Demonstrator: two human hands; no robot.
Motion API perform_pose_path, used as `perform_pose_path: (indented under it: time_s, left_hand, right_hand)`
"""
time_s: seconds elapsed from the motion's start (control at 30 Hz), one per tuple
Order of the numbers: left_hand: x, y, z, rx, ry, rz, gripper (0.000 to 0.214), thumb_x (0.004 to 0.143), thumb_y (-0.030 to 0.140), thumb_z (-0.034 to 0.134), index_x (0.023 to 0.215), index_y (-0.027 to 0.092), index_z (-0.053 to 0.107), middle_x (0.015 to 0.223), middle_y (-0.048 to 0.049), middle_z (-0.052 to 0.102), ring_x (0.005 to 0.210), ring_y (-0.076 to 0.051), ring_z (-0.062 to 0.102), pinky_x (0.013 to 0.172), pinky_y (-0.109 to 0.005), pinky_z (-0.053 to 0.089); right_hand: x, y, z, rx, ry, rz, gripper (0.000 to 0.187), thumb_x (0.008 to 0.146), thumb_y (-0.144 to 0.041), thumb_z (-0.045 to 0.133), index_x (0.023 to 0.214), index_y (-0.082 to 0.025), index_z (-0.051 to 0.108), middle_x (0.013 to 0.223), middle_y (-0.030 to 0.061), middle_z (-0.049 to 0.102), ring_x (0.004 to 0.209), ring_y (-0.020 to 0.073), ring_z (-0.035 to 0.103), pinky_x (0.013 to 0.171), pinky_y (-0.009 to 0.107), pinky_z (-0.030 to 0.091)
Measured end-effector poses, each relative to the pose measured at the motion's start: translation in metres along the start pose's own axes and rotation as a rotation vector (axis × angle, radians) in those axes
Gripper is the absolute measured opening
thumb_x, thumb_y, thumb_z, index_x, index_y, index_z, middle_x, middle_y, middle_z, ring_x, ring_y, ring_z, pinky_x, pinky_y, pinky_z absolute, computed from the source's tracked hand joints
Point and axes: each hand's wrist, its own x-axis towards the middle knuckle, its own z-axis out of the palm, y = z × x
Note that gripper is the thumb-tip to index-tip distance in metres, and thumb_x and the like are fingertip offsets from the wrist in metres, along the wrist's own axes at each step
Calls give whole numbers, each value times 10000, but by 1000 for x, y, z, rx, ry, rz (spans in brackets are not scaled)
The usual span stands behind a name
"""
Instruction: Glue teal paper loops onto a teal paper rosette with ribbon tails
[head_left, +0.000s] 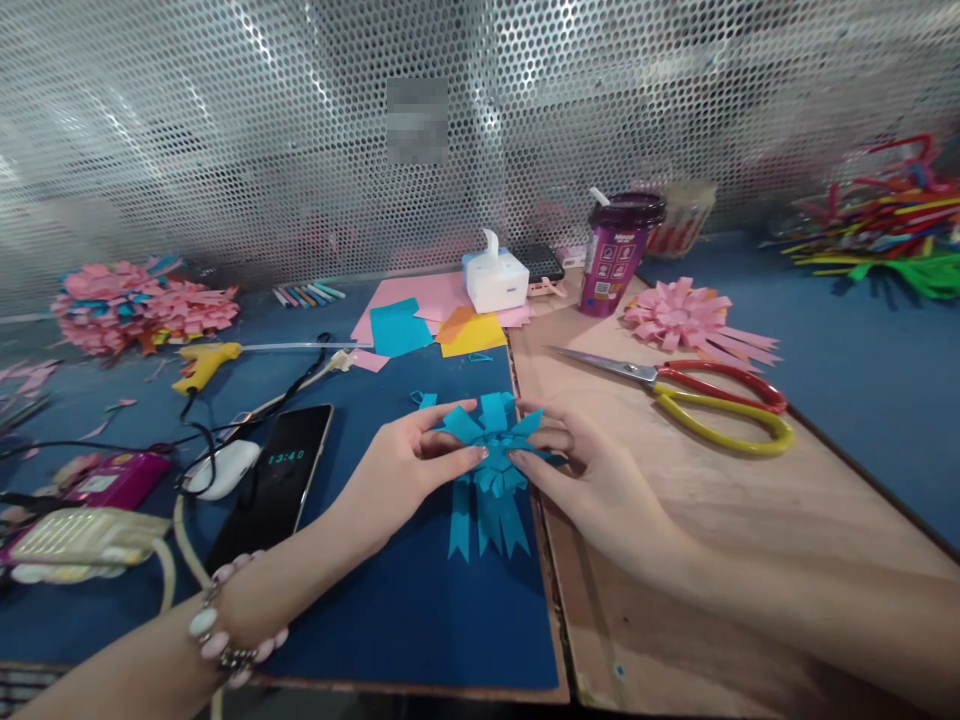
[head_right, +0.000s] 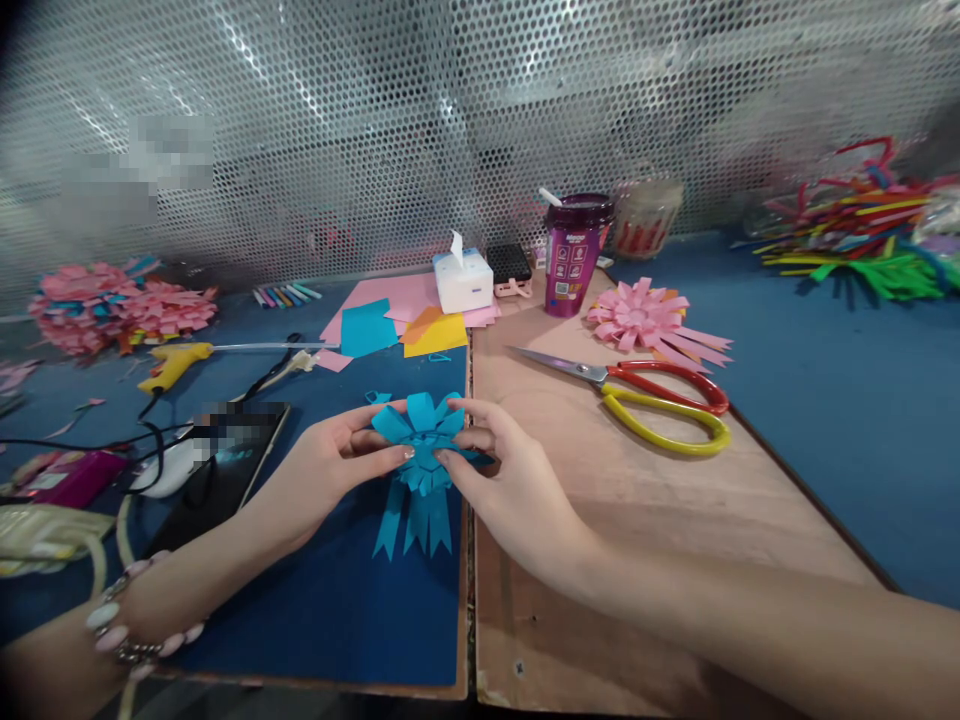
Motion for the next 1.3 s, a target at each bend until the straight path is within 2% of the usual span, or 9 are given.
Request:
perform_pose_path:
  time_s: [0.23, 0.4, 0.47, 0.6, 0.67, 0.8, 0.93, 1.17, 1.3]
  left_hand:
    - [0, 0, -2, 26, 0, 65, 451, 782, 315, 670, 1204, 202, 559, 953, -47, 690, 811, -170, 615, 631, -234, 461]
    - [4, 4, -6, 69, 43, 138, 445, 779, 321, 667, 1190, 198, 553, 987, -49, 689, 854, -185, 634, 671, -258, 490]
    - [8, 5, -12, 93, 82, 157, 466, 804, 367, 634, 1226, 196, 534, 977, -55, 693, 861, -197, 643, 667, -267, 496]
    - [19, 7, -37, 271, 227, 256, 455, 906, 441, 446, 1275, 179, 494, 1049, -93, 673, 890, -216, 647, 688, -297, 485]
    - [25, 8, -53, 498, 314, 335, 399, 896, 411, 469, 1217, 185, 542, 1086, -90, 655, 915, -215, 626, 728, -304, 467]
    - [32, 7, -73, 774, 250, 354, 292, 843, 375, 550, 1058, 202, 647, 1000, -67, 661, 837, -209, 605, 686, -291, 446]
    - [32, 2, -69, 811, 124, 348, 328, 819, 399, 590, 1088, 216, 632, 961, -60, 638, 857, -213, 589, 751, -306, 443]
    - [35, -7, -56, 996, 175, 337, 246, 797, 369, 616, 992, 221, 596, 860, -24, 606, 831, -211, 554, 736, -318, 431]
    - [38, -9, -57, 1004, 159, 343, 132, 808, 263, 595, 930, 213, 588, 860, -17, 624, 843, -202, 564, 756, -317, 439]
  right_hand:
    - [0, -3, 0, -88, 28, -51, 417, 847, -304, 591, 1245, -245, 480, 1039, 41, 663, 984, 188, 627, 790, 335, 540]
    - [13, -13, -7, -210, 37, -128, 142, 848, -280, 574, 956, -202, 621, 943, 34, 661, 854, 164, 611, 782, 331, 506]
    - [23, -18, -10, -190, 42, -125, 118, 846, -267, 566, 916, -191, 621, 905, 28, 657, 823, 156, 604, 753, 319, 500]
    - [50, -27, -15, -121, 98, -58, 162, 812, -279, 604, 927, -165, 615, 847, 26, 656, 747, 141, 604, 674, 293, 496]
    - [62, -30, -14, -91, 109, 7, 156, 784, -255, 635, 898, -152, 603, 814, 27, 654, 686, 130, 607, 618, 276, 497]
    - [74, -31, -5, 51, 21, 207, 133, 769, -170, 641, 820, -149, 519, 723, 16, 630, 581, 130, 639, 537, 269, 532]
    - [76, -29, 1, 147, -58, 296, 199, 762, -137, 640, 830, -168, 455, 651, -17, 592, 542, 156, 661, 495, 279, 568]
    - [67, -33, -1, 40, -106, 322, 215, 784, -251, 634, 868, -179, 450, 706, -21, 587, 433, 156, 635, 339, 251, 517]
    - [60, -36, 1, -24, -82, 300, 229, 787, -287, 630, 871, -189, 441, 730, -31, 576, 351, 119, 582, 247, 193, 406]
